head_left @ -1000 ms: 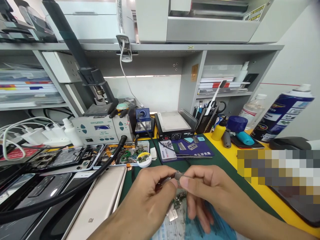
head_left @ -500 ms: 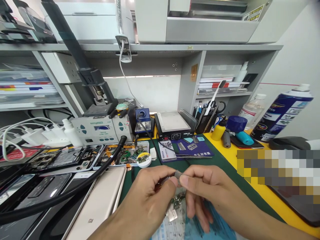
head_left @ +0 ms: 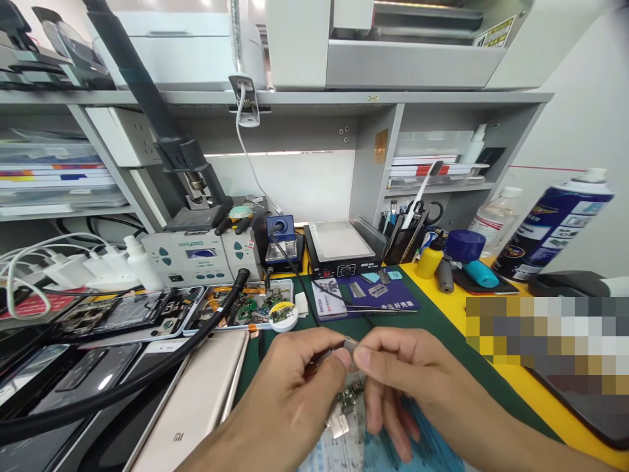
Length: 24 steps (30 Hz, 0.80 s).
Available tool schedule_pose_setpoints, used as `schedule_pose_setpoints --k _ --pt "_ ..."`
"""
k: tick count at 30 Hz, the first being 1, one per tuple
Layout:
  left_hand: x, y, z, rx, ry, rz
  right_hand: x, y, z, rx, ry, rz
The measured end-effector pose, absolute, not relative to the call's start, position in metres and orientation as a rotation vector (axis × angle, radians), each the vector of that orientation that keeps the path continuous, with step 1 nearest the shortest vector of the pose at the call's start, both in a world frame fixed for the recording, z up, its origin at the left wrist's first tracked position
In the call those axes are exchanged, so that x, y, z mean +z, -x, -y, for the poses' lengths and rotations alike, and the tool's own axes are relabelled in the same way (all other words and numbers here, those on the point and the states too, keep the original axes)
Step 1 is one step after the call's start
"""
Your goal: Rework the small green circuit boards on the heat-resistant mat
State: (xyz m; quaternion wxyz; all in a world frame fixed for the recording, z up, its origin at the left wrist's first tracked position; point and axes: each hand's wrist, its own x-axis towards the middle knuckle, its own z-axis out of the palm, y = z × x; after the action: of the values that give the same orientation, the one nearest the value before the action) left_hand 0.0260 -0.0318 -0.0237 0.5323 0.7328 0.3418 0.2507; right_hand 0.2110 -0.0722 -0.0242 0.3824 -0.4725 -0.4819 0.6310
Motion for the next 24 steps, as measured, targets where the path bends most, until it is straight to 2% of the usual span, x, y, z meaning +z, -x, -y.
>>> schedule_pose_setpoints --k 24 --pt "-0.0242 -0.0262 0.0323 0.603 -1.769 -0.832 -0.0258 -0.2103 0.0732 1.592 1.187 1.221"
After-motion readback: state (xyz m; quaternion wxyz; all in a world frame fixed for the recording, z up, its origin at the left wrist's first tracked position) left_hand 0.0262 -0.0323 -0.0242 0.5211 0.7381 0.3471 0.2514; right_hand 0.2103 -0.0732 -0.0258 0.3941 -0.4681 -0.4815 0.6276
